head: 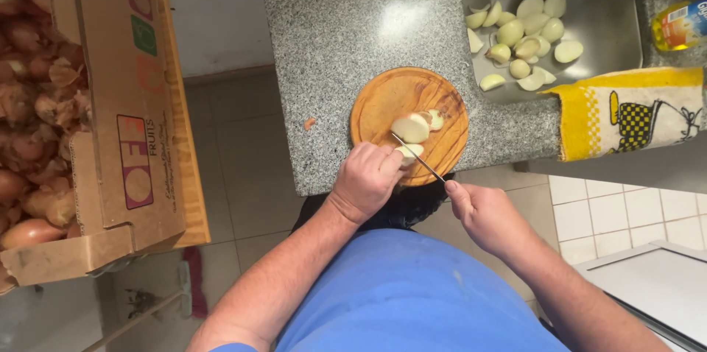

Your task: The person peels and cuts onions on a wooden cutting board using a knife. They repeatedly take onions from a cardboard box, peel the outer layers, and place the peeled pieces into a sink.

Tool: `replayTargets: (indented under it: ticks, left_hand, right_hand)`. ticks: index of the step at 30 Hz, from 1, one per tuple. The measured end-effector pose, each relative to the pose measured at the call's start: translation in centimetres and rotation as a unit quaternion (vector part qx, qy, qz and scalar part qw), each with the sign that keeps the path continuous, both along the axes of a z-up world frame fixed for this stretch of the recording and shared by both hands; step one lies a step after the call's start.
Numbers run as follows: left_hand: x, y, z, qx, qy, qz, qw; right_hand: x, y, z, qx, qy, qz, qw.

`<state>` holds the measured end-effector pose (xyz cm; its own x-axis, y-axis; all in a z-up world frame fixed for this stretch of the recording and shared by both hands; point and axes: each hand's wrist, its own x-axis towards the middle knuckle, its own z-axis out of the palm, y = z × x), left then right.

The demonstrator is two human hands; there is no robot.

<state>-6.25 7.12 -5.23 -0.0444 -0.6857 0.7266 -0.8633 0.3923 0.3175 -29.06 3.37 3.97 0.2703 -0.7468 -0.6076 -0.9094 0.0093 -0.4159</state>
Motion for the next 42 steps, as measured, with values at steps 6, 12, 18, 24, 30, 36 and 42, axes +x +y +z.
replayTargets:
  ticks: [6,12,18,24,30,36,42]
  left_hand:
    - [-0.2,0.1,1.4,0.003,-0.024,0.007,1.000]
    - [-0.2,-0.1,2.1,-0.048,-0.024,-0.013,0.998]
    - [-0.5,-0.1,1.4,-0.060,-0.018,-0.015,0.998]
    - [0.3,0.8,1.5,0.014,0.036,0.034,0.999]
    - [1.1,3.3,3.4,0.246,0.561,-0.019,0.791]
    - [0.1,4.2,4.9,0.297,0.756,-0.144,0.565]
    - [-1.5,3.8,5.3,0.321,0.701,-0.143,0.621]
  right_hand:
    - [-0.6,-0.5,-2.0,0.002,-0.011,0.004,1.000]
    - [0.8,-2.1,-2.4,0.041,-0.002,0.027,0.999]
    - [2.0,-3.2,-3.5,0.033,-0.003,0.069,0.997]
    - [1.8,-2.8,-5.0,0.028,0.011,0.059,0.998]
    - [2.6,-1.8,-2.2,0.015,0.024,0.033,0.999]
    - [1.8,0.7,-2.1,-0.196,-0.226,-0.042,0.953]
    - [3.1,-0.2,2.3,-0.356,-0.343,0.012,0.869]
